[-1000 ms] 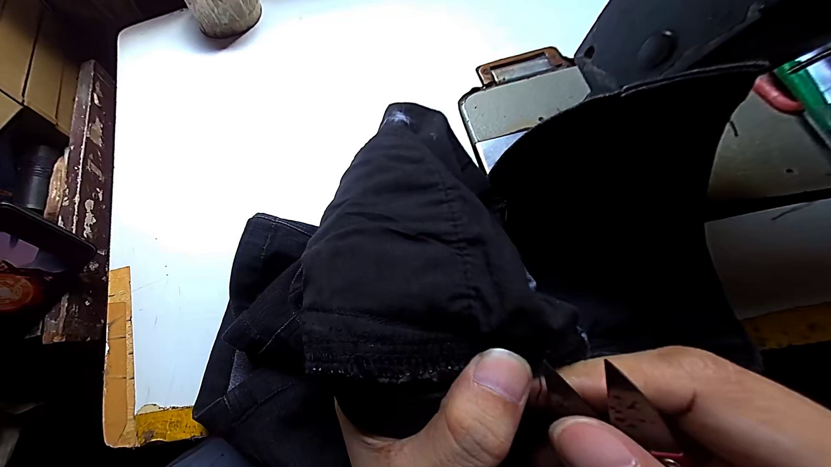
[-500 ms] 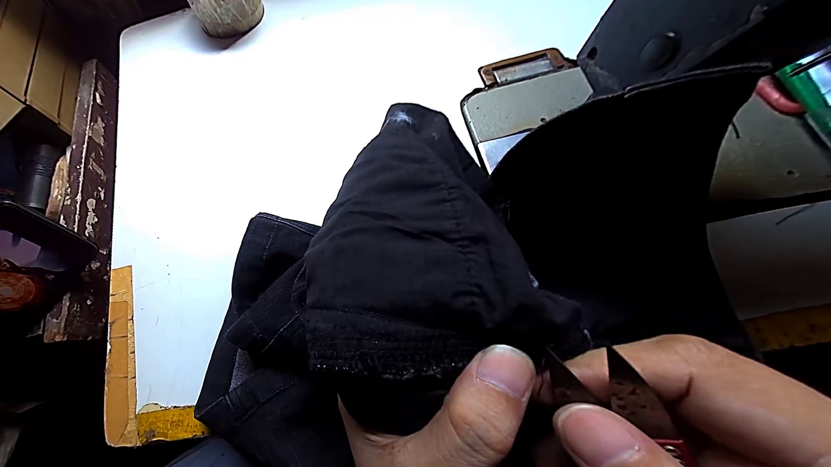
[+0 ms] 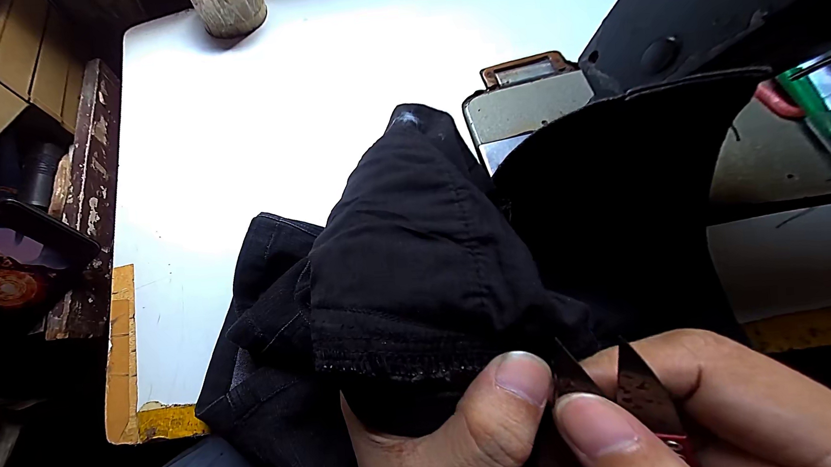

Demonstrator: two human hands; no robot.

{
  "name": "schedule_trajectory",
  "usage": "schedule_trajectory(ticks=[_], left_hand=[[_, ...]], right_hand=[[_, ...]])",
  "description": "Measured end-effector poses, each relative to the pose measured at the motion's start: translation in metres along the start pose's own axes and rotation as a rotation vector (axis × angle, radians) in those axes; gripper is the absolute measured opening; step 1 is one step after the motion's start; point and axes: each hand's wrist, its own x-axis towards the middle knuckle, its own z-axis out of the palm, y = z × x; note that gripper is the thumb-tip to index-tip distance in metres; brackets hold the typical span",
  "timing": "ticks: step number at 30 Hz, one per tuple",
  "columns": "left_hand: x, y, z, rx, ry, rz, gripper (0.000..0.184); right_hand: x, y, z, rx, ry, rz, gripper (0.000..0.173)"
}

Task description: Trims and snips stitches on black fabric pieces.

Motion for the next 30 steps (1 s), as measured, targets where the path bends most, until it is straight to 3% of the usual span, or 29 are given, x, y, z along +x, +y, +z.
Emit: schedule_trajectory(ticks=[5, 7, 11, 18, 24, 30], left_hand=[[-0.001, 0.002, 0.001, 0.048, 0.011, 0.010, 0.018], [-0.002, 0.003, 0.001, 0.053, 0.010, 0.005, 0.018], [-0.003, 0.001, 0.000, 0.035, 0.000, 0.010, 0.015], [-0.003, 0.000, 0.002, 0.060, 0.033, 0.037, 0.017], [-0.004, -0.002, 0.000, 0.039, 0.007, 0.044, 0.014], [-0.002, -0.003, 0.002, 0.035, 0.008, 0.065, 0.019]], right_hand=[[-0.006, -0.002, 0.004, -0.112, 0.046, -0.079, 0.037], [-0.009, -0.001, 0.002, -0.189, 0.019, -0.099, 0.033], [-0.012, 0.003, 0.010, -0.260, 0.132, -0.136, 0.020], [-0.009, 0.011, 0.012, -0.331, 0.184, -0.227, 0.018], [-0.007, 0.010, 0.007, -0.215, 0.137, -0.181, 0.016], [-0.003, 0.016, 0.003, -0.240, 0.120, -0.290, 0.016]])
